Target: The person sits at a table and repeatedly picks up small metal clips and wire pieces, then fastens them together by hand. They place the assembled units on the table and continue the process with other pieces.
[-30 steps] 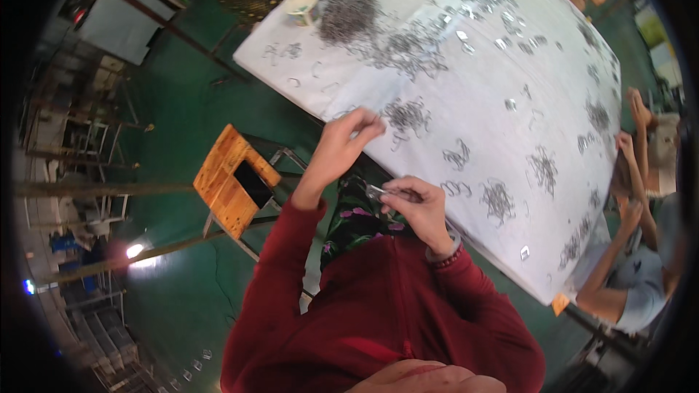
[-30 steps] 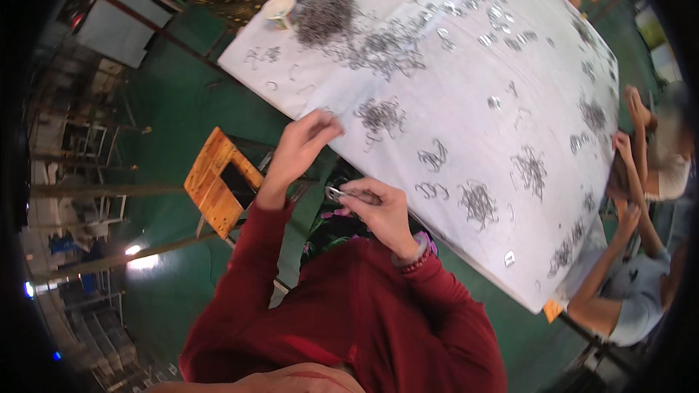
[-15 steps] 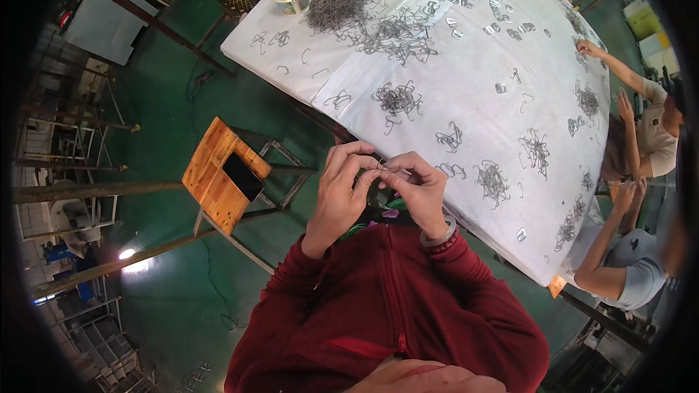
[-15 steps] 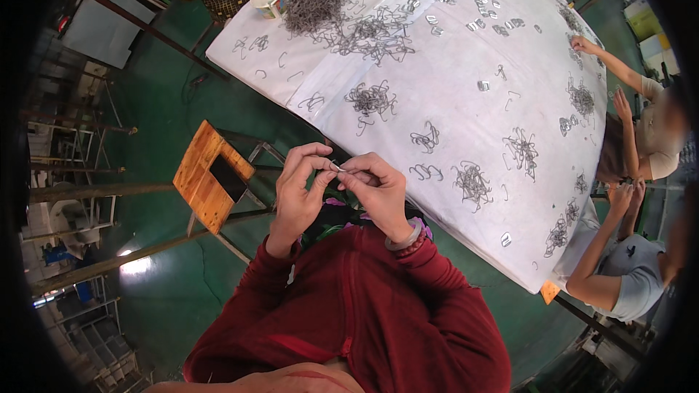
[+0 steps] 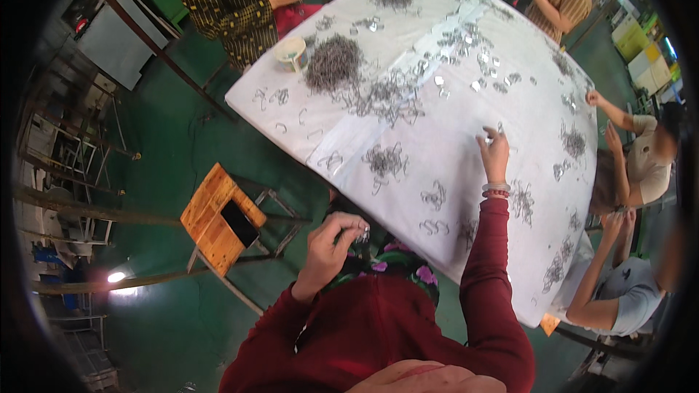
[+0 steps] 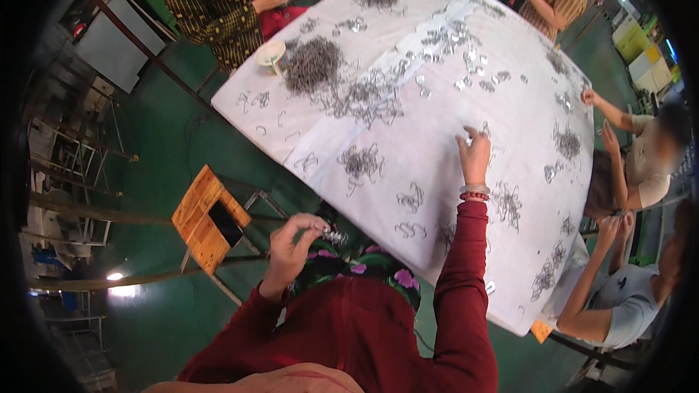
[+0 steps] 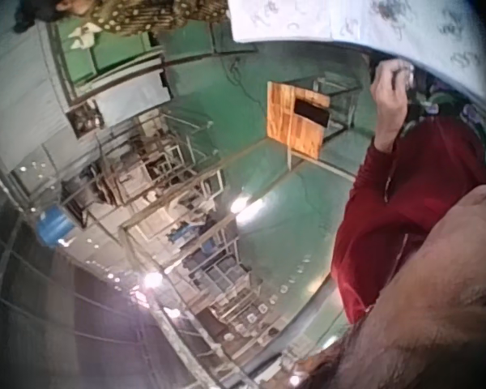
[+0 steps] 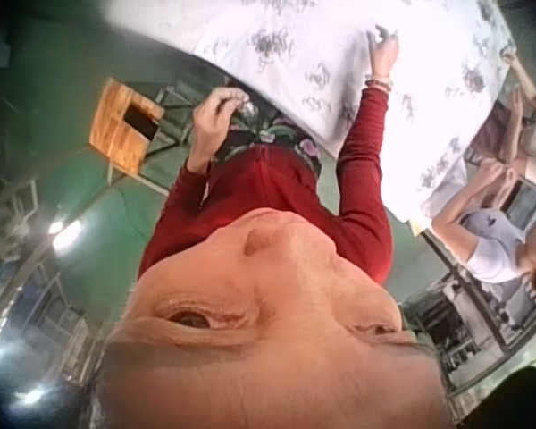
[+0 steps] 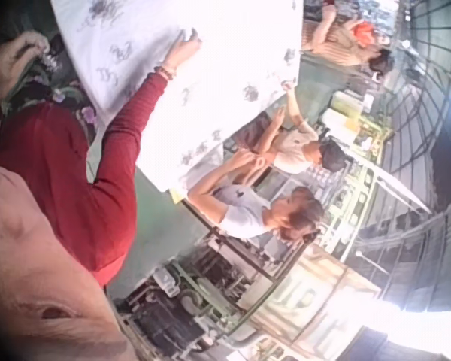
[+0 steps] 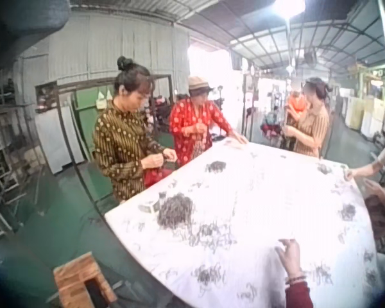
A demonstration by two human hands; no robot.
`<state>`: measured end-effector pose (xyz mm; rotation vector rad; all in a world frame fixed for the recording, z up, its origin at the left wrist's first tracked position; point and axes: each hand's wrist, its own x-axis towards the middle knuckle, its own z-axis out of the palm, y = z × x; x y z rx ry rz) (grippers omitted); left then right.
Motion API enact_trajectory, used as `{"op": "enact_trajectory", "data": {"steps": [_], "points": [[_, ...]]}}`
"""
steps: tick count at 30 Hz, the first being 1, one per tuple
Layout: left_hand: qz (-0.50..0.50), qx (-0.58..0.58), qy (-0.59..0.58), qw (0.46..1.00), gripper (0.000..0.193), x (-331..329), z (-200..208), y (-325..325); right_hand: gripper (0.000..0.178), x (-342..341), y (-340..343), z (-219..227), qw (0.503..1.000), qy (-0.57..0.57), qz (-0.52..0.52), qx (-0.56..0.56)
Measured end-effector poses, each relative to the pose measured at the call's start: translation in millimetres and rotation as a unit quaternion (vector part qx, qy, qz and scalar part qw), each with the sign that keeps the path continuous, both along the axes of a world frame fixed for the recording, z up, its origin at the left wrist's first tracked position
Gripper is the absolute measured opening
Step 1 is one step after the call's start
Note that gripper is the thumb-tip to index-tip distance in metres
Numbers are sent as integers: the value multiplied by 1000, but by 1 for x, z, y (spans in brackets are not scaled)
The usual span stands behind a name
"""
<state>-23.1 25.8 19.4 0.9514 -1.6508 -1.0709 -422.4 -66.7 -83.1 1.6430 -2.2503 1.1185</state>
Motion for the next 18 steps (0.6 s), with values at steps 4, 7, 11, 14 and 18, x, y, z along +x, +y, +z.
{"op": "enact_trajectory", "data": {"steps": [4,7,11,14,18], "points": [[-1,16,-8,1000,5,3,-5,3,22,-56,-16,-51,989,78,-36,117],[-3,16,-1,1000,5,5,-10,4,21,-59,-8,-45,993,-48,-14,111],[4,-8,10,1000,6,9,-14,3,10,50,24,24,839,-512,185,-8],[-8,-37,17,999,7,8,-20,-2,10,136,66,55,757,-583,292,41],[-14,-43,-22,999,8,3,-13,-3,11,211,102,87,741,-594,309,53]]}}
